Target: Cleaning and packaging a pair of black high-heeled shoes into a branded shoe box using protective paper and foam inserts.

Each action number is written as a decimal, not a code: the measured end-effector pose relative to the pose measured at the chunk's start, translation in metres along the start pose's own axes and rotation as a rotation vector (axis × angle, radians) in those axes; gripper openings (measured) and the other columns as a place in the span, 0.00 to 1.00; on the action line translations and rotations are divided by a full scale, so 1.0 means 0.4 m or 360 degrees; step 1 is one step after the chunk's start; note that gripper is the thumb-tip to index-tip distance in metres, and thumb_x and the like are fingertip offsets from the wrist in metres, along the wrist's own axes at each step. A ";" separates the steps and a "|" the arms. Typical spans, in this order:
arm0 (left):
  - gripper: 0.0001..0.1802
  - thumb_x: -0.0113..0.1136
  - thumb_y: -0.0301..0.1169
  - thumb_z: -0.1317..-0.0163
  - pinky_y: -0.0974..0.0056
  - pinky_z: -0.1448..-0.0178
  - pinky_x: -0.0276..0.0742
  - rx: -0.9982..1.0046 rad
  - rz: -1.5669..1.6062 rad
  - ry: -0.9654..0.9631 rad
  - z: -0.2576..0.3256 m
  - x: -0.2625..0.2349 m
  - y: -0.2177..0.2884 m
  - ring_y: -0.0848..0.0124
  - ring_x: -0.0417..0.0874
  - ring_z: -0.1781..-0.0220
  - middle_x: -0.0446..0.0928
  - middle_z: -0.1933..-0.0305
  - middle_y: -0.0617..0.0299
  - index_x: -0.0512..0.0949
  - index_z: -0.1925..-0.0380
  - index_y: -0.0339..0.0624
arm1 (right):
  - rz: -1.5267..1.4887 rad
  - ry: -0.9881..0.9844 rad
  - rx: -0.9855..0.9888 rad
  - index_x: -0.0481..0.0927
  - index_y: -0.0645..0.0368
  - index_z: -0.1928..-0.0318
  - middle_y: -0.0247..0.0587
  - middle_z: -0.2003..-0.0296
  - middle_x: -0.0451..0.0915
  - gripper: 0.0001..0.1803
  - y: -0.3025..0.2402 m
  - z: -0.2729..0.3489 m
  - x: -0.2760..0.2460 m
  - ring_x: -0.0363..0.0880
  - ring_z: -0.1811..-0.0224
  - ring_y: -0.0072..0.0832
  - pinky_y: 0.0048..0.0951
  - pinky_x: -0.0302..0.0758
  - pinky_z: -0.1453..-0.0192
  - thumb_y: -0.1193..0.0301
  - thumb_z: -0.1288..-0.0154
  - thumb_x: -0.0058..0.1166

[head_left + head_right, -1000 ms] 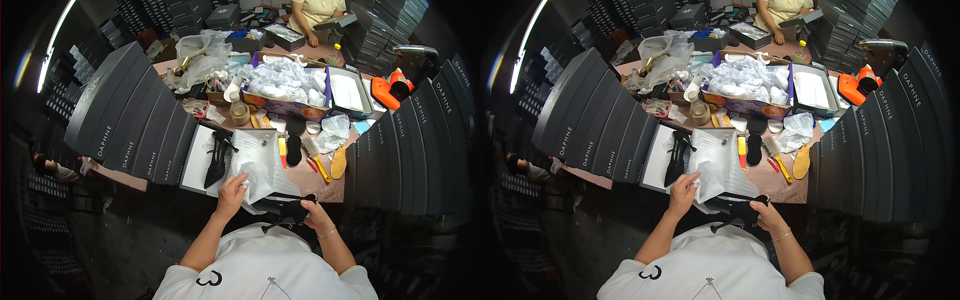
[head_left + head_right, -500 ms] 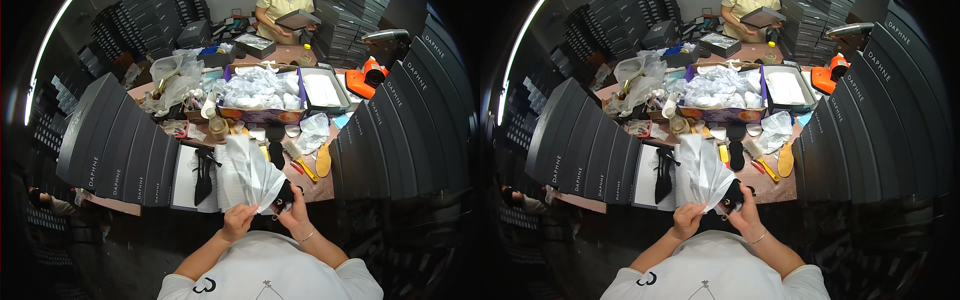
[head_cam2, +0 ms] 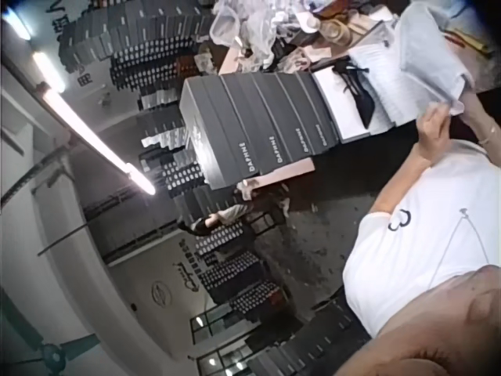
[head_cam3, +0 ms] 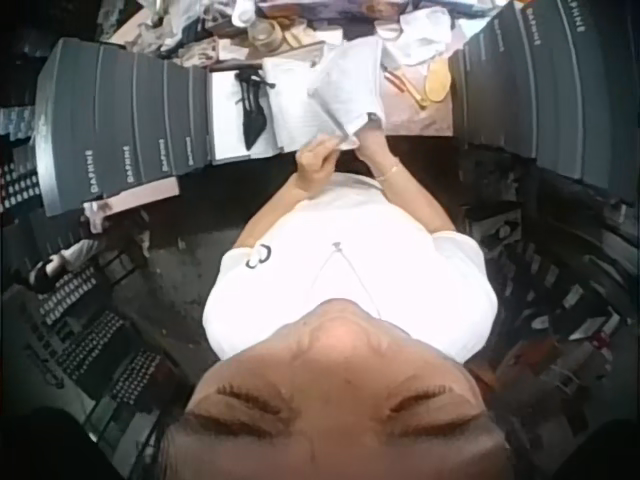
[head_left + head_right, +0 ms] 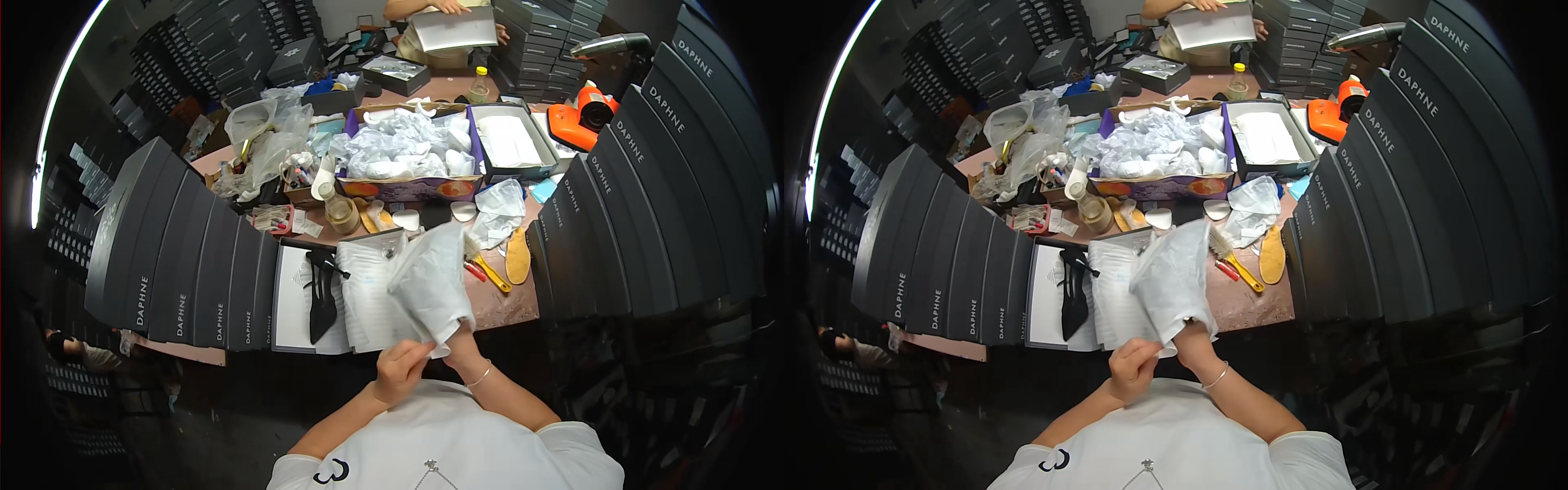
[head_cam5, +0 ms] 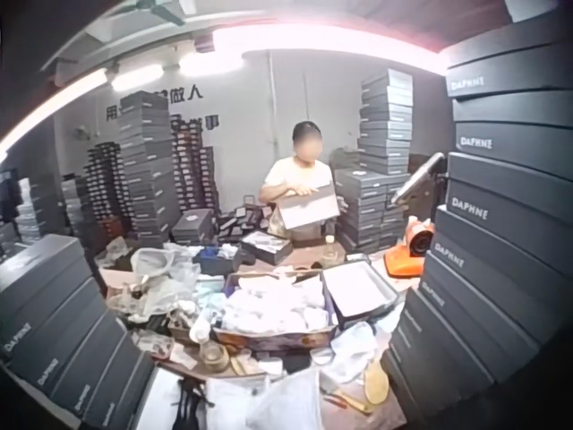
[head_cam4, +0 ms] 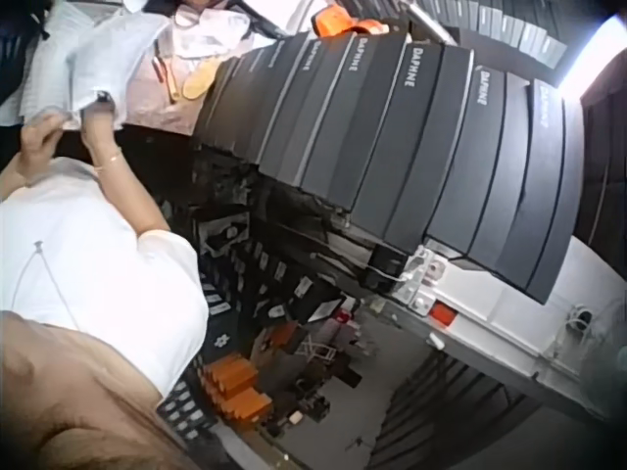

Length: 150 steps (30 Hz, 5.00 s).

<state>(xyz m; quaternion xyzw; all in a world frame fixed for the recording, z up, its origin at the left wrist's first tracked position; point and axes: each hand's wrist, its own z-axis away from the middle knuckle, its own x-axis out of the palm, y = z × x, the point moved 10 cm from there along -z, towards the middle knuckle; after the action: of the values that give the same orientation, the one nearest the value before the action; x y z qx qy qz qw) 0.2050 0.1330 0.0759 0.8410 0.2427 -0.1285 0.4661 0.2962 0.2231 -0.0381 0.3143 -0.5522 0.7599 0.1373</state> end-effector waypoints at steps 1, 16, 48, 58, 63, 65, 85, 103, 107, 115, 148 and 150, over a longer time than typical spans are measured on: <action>0.18 0.63 0.15 0.51 0.64 0.69 0.75 0.0054 0.0081 -0.0058 -0.002 0.010 0.014 0.63 0.79 0.73 0.76 0.70 0.56 0.80 0.56 0.35 | -0.0436 -0.0144 0.0283 0.69 0.61 0.40 0.37 0.48 0.75 0.23 0.009 -0.003 0.035 0.75 0.47 0.29 0.31 0.73 0.40 0.71 0.34 0.56; 0.12 0.55 0.34 0.30 0.73 0.72 0.70 -0.1114 0.1132 0.0900 0.030 -0.064 -0.233 0.81 0.70 0.79 0.71 0.79 0.69 0.77 0.67 0.36 | 0.2769 -0.0708 -0.0881 0.73 0.64 0.52 0.47 0.59 0.77 0.17 -0.369 -0.023 0.228 0.80 0.63 0.45 0.36 0.77 0.60 0.74 0.42 0.59; 0.45 0.62 0.38 0.39 0.63 0.47 0.75 -0.0793 0.0792 -0.1741 -0.405 0.498 -0.384 0.66 0.78 0.49 0.74 0.45 0.49 0.47 0.27 0.43 | 0.2164 0.0047 -0.0134 0.56 0.53 0.29 0.58 0.35 0.58 0.53 -0.247 0.046 -0.244 0.68 0.38 0.54 0.40 0.71 0.37 0.71 0.57 0.69; 0.11 0.58 0.34 0.34 0.71 0.76 0.74 -0.1383 0.1168 -0.0466 -0.585 0.870 -0.759 0.75 0.77 0.80 0.77 0.73 0.62 0.74 0.56 0.40 | 0.2193 0.0489 0.0049 0.55 0.54 0.29 0.57 0.35 0.60 0.50 -0.263 0.098 -0.374 0.67 0.36 0.54 0.41 0.70 0.36 0.71 0.55 0.66; 0.08 0.53 0.32 0.31 0.71 0.68 0.77 -0.1041 0.1441 -0.0143 -0.626 0.311 -0.468 0.75 0.80 0.74 0.77 0.71 0.64 0.76 0.63 0.39 | 0.2262 0.0485 -0.0138 0.55 0.56 0.30 0.58 0.35 0.59 0.48 -0.356 -0.064 -0.369 0.66 0.37 0.57 0.44 0.70 0.37 0.71 0.52 0.63; 0.09 0.53 0.32 0.31 0.73 0.69 0.72 -0.0787 0.1274 -0.0164 -0.607 0.102 -0.412 0.79 0.75 0.75 0.75 0.72 0.66 0.75 0.67 0.38 | 0.2526 0.0431 -0.0251 0.54 0.54 0.30 0.57 0.35 0.58 0.48 -0.350 -0.178 -0.380 0.68 0.39 0.57 0.46 0.70 0.38 0.70 0.51 0.64; 0.06 0.53 0.17 0.48 0.58 0.55 0.76 -0.1459 -0.0843 0.0000 0.418 -0.541 -0.122 0.54 0.80 0.59 0.76 0.62 0.53 0.78 0.72 0.34 | 0.2042 -0.2373 0.0092 0.81 0.64 0.55 0.51 0.64 0.82 0.15 0.304 0.143 0.381 0.81 0.64 0.40 0.37 0.77 0.58 0.68 0.39 0.58; 0.07 0.48 0.22 0.43 0.57 0.56 0.76 -0.1337 -0.0020 0.0162 0.325 -0.349 -0.310 0.53 0.80 0.62 0.77 0.62 0.51 0.77 0.68 0.35 | 0.3022 -0.1648 -0.0316 0.68 0.61 0.41 0.59 0.60 0.82 0.37 0.605 -0.559 0.521 0.81 0.56 0.52 0.45 0.77 0.51 0.53 0.48 0.60; 0.08 0.51 0.27 0.38 0.64 0.59 0.73 -0.1504 0.0114 0.0326 0.358 -0.365 -0.356 0.66 0.80 0.64 0.77 0.68 0.56 0.77 0.68 0.32 | 0.2635 -0.1424 -0.0466 0.65 0.62 0.37 0.60 0.61 0.81 0.40 0.492 -0.513 0.561 0.80 0.56 0.53 0.45 0.77 0.52 0.56 0.49 0.59; 0.38 0.47 0.63 0.35 0.60 0.40 0.72 -0.1761 0.1812 0.1450 0.342 -0.234 -0.415 0.67 0.77 0.45 0.76 0.47 0.57 0.72 0.44 0.38 | 0.1587 -0.0923 -0.0929 0.52 0.63 0.29 0.56 0.46 0.70 0.60 0.045 -0.148 0.577 0.71 0.45 0.44 0.39 0.69 0.41 0.58 0.58 0.76; 0.28 0.50 0.19 0.43 0.64 0.33 0.67 -0.0567 0.0590 0.0481 -0.205 -0.550 -0.086 0.68 0.73 0.38 0.71 0.39 0.55 0.68 0.39 0.30 | -0.0963 0.0033 0.0638 0.73 0.59 0.41 0.50 0.48 0.78 0.37 -0.051 0.036 -0.054 0.79 0.47 0.44 0.48 0.77 0.42 0.43 0.40 0.51; 0.28 0.50 0.19 0.43 0.63 0.33 0.66 -0.0457 -0.0076 0.0134 -0.247 -0.468 -0.078 0.65 0.72 0.37 0.71 0.39 0.52 0.68 0.39 0.30 | -0.1062 0.0044 0.0612 0.76 0.59 0.46 0.49 0.50 0.79 0.34 -0.047 0.037 -0.063 0.80 0.49 0.43 0.46 0.79 0.44 0.43 0.40 0.52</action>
<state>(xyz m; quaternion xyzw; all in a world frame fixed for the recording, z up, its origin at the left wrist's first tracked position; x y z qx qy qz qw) 0.0285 0.1767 0.1889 0.7643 0.2976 -0.0682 0.5680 0.3308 0.2195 -0.0369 0.4865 -0.2650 0.7672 0.3231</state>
